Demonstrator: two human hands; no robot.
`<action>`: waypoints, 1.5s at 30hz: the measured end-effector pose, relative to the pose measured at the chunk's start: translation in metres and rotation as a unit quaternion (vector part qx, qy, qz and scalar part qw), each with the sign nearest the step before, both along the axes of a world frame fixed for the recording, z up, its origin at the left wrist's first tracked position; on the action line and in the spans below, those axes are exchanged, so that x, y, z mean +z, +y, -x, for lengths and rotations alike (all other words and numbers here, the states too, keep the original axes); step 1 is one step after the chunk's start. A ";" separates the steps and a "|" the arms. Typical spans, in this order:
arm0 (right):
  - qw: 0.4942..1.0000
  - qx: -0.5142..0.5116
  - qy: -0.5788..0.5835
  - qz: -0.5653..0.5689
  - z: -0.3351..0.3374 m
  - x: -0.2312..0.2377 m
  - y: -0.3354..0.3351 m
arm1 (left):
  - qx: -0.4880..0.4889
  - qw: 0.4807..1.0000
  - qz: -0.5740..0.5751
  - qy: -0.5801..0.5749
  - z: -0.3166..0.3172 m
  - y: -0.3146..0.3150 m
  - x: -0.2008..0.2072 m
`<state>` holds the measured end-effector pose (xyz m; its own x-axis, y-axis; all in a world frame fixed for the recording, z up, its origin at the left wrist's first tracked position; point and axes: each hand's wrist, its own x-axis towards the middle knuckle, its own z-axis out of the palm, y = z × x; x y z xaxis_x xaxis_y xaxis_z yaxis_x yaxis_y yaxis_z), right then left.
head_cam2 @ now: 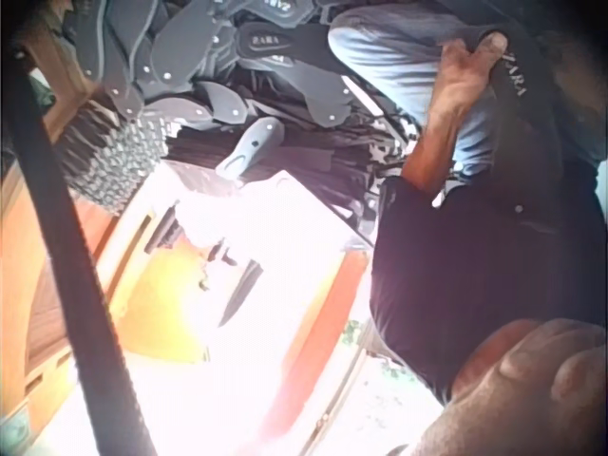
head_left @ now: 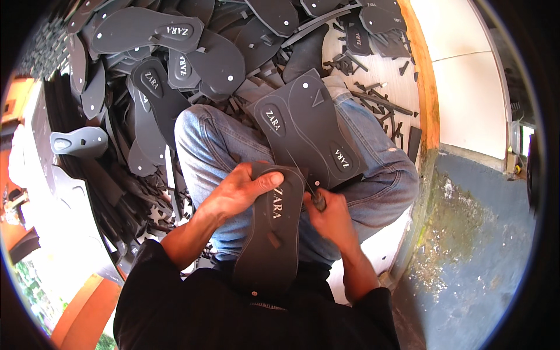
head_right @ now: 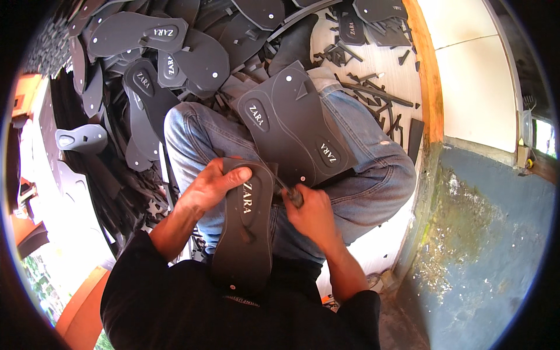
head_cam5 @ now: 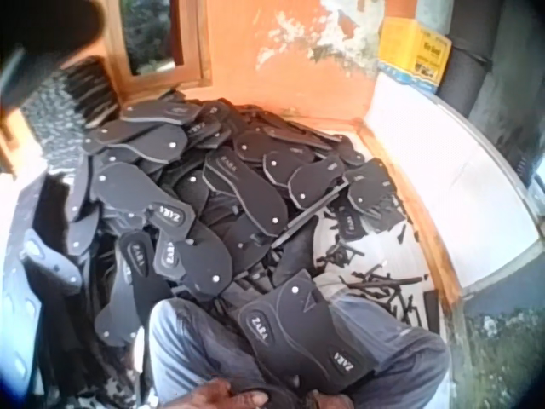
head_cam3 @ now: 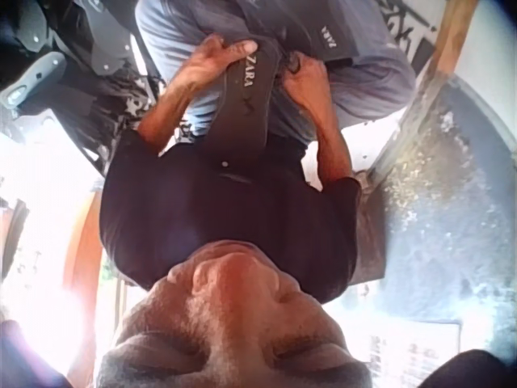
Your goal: The person cuts individual shoe soles from a larger sheet of black material using a sharp knife and place them onto a pile.
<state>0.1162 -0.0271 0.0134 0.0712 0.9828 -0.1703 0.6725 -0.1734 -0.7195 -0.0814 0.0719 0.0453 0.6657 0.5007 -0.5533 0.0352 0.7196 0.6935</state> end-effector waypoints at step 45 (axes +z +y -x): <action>0.974 -0.171 -0.021 0.147 0.001 0.004 -0.047 | 0.308 0.943 0.108 -0.072 -0.069 -0.079 -0.060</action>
<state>0.1157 -0.0744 0.0176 0.3983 0.8103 -0.4298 0.5675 -0.5858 -0.5786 -0.0123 -0.0073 -0.0149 0.3627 0.7023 -0.6125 -0.5188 0.6982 0.4933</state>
